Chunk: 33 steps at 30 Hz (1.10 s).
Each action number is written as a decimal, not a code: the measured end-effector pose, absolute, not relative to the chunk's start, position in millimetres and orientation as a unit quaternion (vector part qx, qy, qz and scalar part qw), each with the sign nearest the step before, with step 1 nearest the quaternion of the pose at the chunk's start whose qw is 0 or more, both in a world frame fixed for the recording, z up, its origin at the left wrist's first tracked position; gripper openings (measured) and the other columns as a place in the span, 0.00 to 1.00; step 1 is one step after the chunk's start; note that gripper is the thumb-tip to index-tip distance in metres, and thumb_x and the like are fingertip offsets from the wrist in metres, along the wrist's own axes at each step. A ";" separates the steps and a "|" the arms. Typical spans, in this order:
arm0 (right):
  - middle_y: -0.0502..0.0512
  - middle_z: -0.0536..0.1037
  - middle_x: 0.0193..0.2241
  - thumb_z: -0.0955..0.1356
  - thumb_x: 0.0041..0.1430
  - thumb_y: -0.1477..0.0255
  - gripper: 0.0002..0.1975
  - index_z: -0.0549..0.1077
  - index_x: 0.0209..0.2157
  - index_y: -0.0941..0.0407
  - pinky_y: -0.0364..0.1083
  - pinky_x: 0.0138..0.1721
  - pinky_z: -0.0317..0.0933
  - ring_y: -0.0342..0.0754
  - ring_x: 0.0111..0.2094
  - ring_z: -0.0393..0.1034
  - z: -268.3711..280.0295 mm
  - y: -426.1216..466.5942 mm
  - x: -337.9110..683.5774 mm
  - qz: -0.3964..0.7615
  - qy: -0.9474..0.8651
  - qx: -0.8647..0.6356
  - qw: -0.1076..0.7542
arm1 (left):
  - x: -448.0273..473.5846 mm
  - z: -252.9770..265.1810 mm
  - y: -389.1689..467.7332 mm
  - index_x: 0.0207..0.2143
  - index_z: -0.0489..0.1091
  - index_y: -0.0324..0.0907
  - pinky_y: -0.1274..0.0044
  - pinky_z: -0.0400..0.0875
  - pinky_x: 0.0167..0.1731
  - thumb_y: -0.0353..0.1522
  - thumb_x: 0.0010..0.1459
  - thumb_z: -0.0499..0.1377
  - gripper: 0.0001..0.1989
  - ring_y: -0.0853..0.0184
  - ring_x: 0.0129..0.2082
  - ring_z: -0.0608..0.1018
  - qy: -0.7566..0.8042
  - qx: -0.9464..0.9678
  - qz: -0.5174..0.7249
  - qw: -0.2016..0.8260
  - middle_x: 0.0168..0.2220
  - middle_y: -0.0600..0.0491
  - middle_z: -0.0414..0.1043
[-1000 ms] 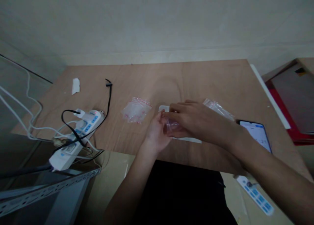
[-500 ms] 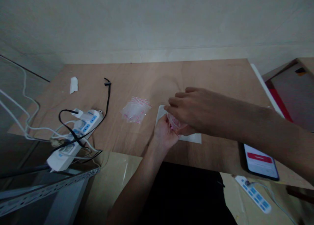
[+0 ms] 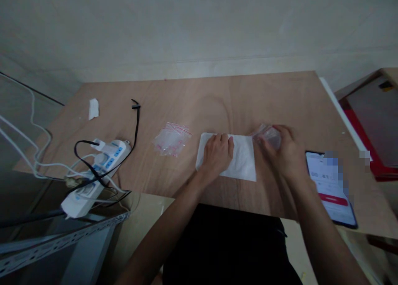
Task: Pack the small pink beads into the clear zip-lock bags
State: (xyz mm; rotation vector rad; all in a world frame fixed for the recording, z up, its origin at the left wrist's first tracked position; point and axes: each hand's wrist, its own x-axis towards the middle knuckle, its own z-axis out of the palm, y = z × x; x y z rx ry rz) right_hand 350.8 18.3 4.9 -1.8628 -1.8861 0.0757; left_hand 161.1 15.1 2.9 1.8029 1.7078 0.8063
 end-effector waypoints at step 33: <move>0.78 0.47 0.68 0.54 0.67 0.57 0.37 0.52 0.66 0.71 0.69 0.65 0.37 0.67 0.70 0.34 -29.0 5.4 339.8 0.072 -0.645 -0.695 0.310 | 21.7 19.4 53.1 0.32 0.76 0.35 0.65 0.67 0.39 0.49 0.60 0.48 0.27 0.45 0.43 0.78 0.852 0.507 0.065 0.111 0.38 0.31 0.78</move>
